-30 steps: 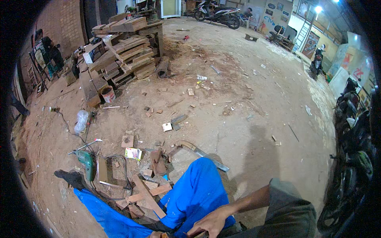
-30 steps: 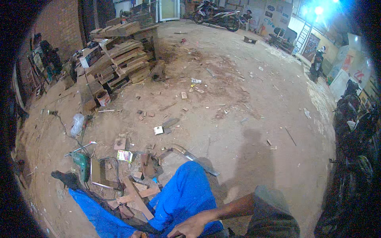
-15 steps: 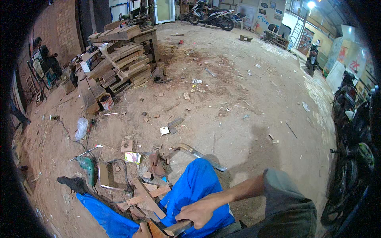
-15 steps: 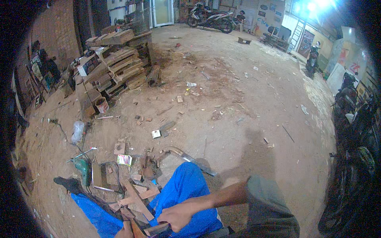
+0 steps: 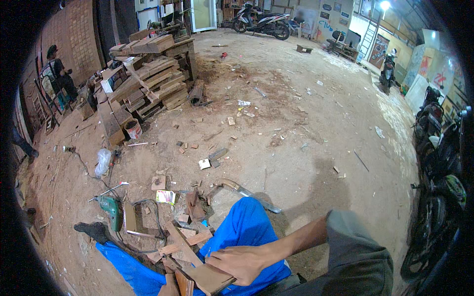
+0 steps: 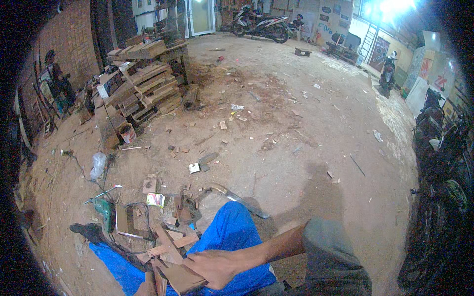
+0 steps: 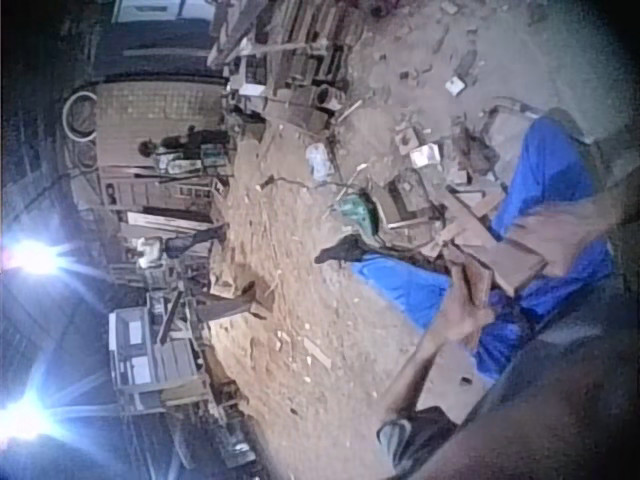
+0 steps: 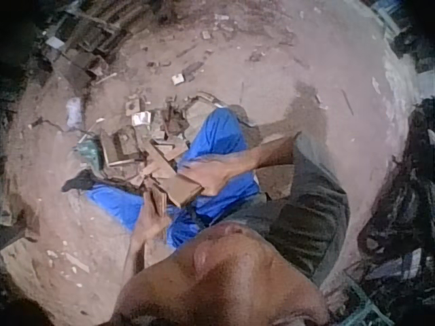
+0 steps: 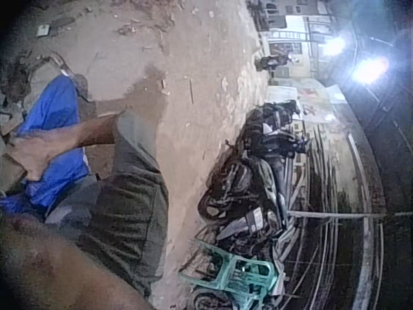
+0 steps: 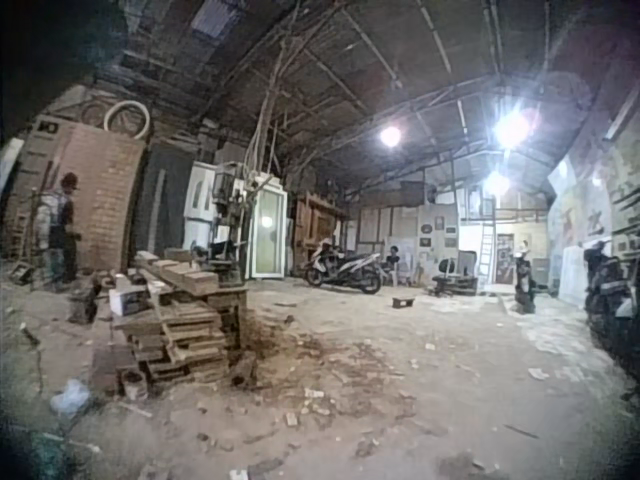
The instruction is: The person assembles a small wooden box by hand using a wooden mallet to tap pieces into place and fits different wooden panels together while sitting on the floor.
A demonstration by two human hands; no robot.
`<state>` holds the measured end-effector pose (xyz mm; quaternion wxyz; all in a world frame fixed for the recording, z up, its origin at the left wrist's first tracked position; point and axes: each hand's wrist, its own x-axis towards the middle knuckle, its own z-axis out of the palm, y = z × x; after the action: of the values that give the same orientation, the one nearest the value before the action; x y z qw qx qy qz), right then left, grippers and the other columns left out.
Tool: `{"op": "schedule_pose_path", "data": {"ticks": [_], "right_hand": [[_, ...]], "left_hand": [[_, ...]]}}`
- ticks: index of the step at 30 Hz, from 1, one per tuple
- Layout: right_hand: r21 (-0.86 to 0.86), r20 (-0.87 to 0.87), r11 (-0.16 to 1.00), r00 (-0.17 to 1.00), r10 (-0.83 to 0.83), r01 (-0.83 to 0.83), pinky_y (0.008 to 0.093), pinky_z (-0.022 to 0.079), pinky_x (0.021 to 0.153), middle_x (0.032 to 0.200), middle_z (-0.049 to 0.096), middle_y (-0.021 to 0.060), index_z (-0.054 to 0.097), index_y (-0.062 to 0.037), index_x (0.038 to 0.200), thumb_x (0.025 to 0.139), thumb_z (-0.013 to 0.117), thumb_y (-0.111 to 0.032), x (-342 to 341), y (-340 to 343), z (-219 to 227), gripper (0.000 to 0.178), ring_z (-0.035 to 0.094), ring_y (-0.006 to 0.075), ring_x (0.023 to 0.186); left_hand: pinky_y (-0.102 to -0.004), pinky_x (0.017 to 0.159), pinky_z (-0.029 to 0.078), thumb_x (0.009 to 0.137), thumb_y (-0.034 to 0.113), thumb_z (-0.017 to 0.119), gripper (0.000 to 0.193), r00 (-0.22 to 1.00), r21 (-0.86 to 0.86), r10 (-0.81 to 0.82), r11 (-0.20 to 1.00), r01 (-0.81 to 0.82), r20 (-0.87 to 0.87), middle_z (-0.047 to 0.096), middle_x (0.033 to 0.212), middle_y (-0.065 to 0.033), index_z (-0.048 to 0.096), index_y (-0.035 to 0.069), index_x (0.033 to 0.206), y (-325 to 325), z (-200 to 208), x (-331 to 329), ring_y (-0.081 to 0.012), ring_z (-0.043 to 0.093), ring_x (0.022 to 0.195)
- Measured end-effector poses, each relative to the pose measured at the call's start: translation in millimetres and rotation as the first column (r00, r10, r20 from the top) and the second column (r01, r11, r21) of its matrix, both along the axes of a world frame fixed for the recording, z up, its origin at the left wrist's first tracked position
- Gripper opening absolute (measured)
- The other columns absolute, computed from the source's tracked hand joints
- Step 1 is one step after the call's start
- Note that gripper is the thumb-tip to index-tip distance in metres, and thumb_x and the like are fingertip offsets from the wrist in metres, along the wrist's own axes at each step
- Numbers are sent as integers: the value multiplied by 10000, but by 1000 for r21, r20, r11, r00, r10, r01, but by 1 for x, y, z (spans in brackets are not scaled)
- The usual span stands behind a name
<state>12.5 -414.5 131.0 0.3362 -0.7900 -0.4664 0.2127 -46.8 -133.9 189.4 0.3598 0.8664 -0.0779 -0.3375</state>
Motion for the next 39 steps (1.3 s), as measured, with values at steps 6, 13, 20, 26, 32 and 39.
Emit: {"op": "schedule_pose_path", "data": {"ticks": [6,13,20,26,32,39], "right_hand": [[-7,71,999,996,-47,48,530,509,906,1191,495,318,365,105,1328,679,715,-138,-3,5,12,777,590,497,1034],[23,-344,991,930,133,-133,442,487,835,1013,571,212,470,57,1249,695,710,-157,23,-3,25,640,596,364,958],[148,-976,928,103,194,-342,366,489,752,877,603,162,486,35,1229,702,679,-128,2,-15,7,585,609,270,857],[95,-355,882,812,464,-463,407,491,865,1002,589,234,453,43,1283,711,696,-141,-1,2,34,649,605,353,998],[25,-65,1000,998,18,-16,506,442,989,1267,473,270,355,62,1360,670,792,-198,-2,17,26,857,534,454,1140],[159,-17,982,995,-100,101,478,408,1070,1329,453,277,319,75,1411,593,802,-184,-12,25,1,985,502,448,1219]], "left_hand": [[-490,824,527,683,229,767,859,992,-221,126,968,-121,10,620,1090,-293,322,-35,1369,-4,21,-2,-484,640,1013],[-503,817,535,695,283,796,870,964,-10,126,992,-127,234,627,1113,-302,348,-37,1369,-10,36,-5,-486,648,989],[-501,820,515,655,399,857,864,901,-414,-40,879,238,433,616,1082,-279,459,-28,1293,7,14,-10,-498,613,989],[-506,803,503,610,383,858,813,638,-11,-165,965,262,752,603,1019,-246,515,16,1249,16,22,-10,-486,586,925],[-422,843,527,614,257,810,830,883,-340,308,922,-185,355,634,1083,-208,437,-9,1307,3,3,-15,-291,657,963],[-399,846,527,653,283,821,783,892,-320,277,933,-163,356,642,1069,-192,456,-11,1280,7,7,-10,-267,647,952]]}}
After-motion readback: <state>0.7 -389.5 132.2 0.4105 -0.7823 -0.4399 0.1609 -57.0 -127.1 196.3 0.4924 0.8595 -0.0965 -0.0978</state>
